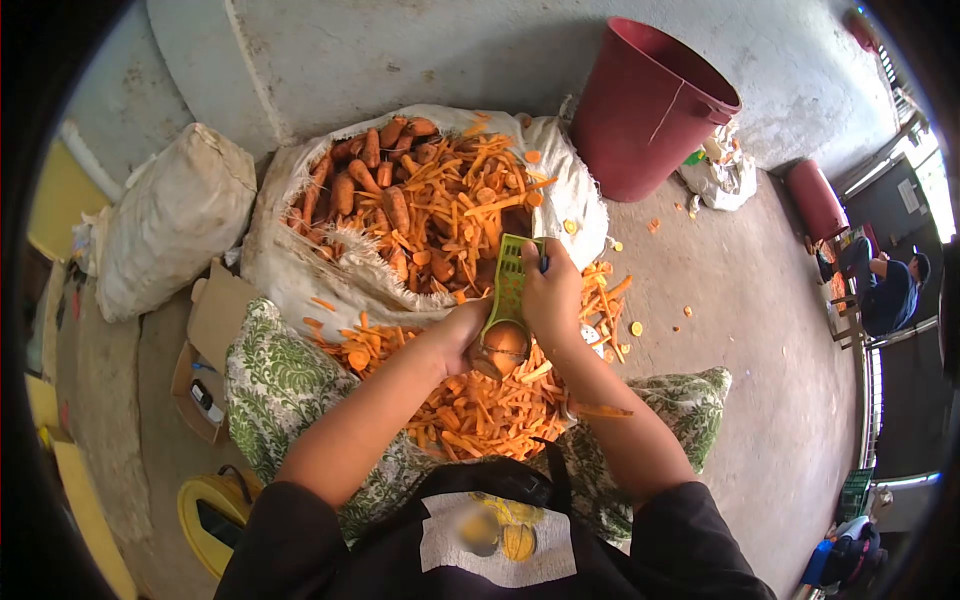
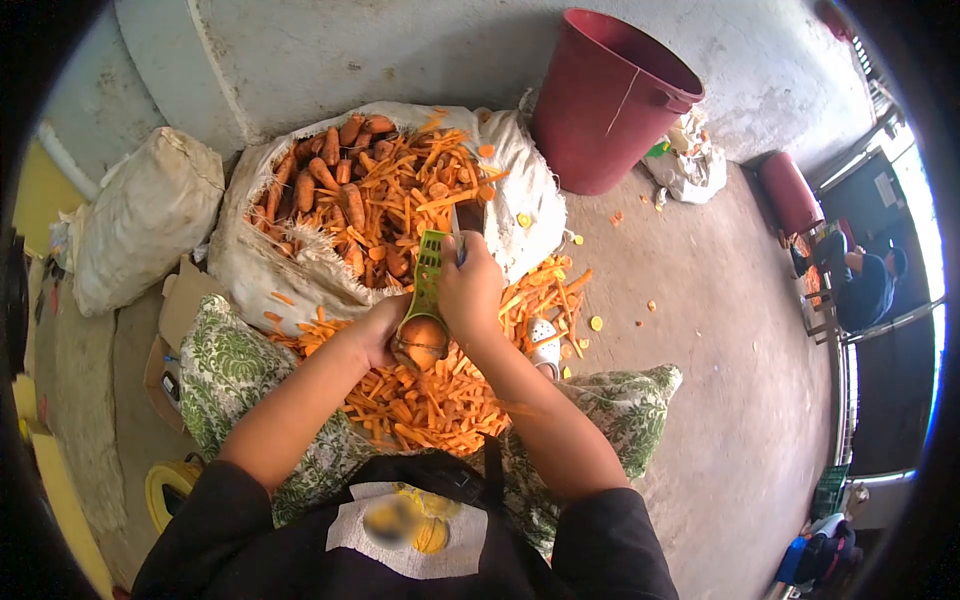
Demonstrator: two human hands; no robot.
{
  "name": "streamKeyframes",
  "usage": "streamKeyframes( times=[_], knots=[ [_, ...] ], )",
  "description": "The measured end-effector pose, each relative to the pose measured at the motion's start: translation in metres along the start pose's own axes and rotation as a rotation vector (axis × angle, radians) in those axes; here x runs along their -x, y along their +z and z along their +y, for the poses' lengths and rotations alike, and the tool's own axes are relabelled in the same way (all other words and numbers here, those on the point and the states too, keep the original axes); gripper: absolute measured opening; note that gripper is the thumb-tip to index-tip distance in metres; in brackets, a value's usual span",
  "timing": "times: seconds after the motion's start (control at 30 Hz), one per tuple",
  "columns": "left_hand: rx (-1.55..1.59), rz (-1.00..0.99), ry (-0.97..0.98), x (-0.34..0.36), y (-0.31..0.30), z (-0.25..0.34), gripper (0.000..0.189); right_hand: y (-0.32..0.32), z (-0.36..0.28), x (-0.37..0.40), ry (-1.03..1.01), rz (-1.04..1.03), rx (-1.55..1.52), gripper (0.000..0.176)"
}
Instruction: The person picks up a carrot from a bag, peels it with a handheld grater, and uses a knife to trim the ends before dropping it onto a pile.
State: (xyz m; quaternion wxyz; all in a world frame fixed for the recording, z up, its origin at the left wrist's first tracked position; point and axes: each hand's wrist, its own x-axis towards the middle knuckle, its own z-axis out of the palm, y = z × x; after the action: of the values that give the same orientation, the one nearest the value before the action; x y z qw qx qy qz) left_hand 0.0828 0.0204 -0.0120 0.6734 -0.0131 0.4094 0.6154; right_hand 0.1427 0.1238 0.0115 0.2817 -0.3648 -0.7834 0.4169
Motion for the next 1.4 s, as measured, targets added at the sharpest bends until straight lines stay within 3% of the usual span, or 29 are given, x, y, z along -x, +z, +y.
streamKeyframes(
  times=[0.3,0.43,0.5,0.6,0.7,0.8,0.9,1.0,1.1,1.17,1.23,1.3,1.33,1.37,1.4],
  knots=[
    [-0.018,0.045,0.056,-0.004,-0.003,0.003,0.033,0.002,0.003,-0.012,0.065,-0.075,-0.007,0.027],
    [-0.151,-0.011,-0.047,-0.003,-0.006,-0.007,0.033,0.002,0.023,-0.026,0.024,-0.043,0.033,0.027],
    [-0.247,-0.005,-0.093,0.005,0.003,-0.024,0.037,-0.012,0.048,-0.063,0.2,0.103,0.07,0.022],
    [-0.129,0.046,-0.163,0.017,0.017,-0.022,0.038,-0.023,0.048,-0.069,-0.012,0.406,0.192,0.021],
    [-0.108,-0.085,-0.167,0.024,0.014,-0.015,0.038,-0.036,0.062,-0.087,0.137,0.507,-0.044,0.024],
    [-0.042,-0.084,-0.057,0.029,0.007,-0.014,0.035,-0.041,0.058,-0.093,0.085,0.553,-0.197,0.026],
    [-0.23,-0.015,0.01,0.028,0.0,-0.006,0.032,-0.04,0.031,-0.078,0.126,0.428,-0.3,0.026],
    [-0.388,0.109,0.087,0.024,-0.003,0.0,0.04,-0.034,0.019,-0.062,-0.176,0.379,-0.005,0.02],
    [-0.419,0.136,0.131,0.027,-0.01,0.008,0.047,-0.032,0.018,-0.057,-0.328,0.355,0.141,0.018],
    [-0.467,0.094,0.19,0.029,-0.014,0.012,0.056,-0.035,0.018,-0.067,-0.177,0.394,-0.022,0.013],
    [-0.78,0.183,0.316,0.036,-0.012,0.012,0.063,-0.028,0.066,-0.099,0.083,0.377,-0.62,0.017],
    [-0.83,0.208,0.431,0.035,-0.02,0.01,0.059,0.008,0.17,-0.108,0.136,0.082,0.358,0.017],
    [-0.725,0.227,0.34,0.043,-0.011,0.015,0.059,0.023,0.187,-0.081,-0.018,-0.132,0.75,0.019],
    [-0.623,0.242,0.251,0.048,-0.006,0.02,0.06,0.013,0.158,-0.042,-0.192,-0.48,1.11,0.022],
    [-0.476,0.217,0.218,0.044,-0.014,0.021,0.057,0.022,0.177,-0.024,-0.197,-0.555,1.058,0.021]
  ],
)
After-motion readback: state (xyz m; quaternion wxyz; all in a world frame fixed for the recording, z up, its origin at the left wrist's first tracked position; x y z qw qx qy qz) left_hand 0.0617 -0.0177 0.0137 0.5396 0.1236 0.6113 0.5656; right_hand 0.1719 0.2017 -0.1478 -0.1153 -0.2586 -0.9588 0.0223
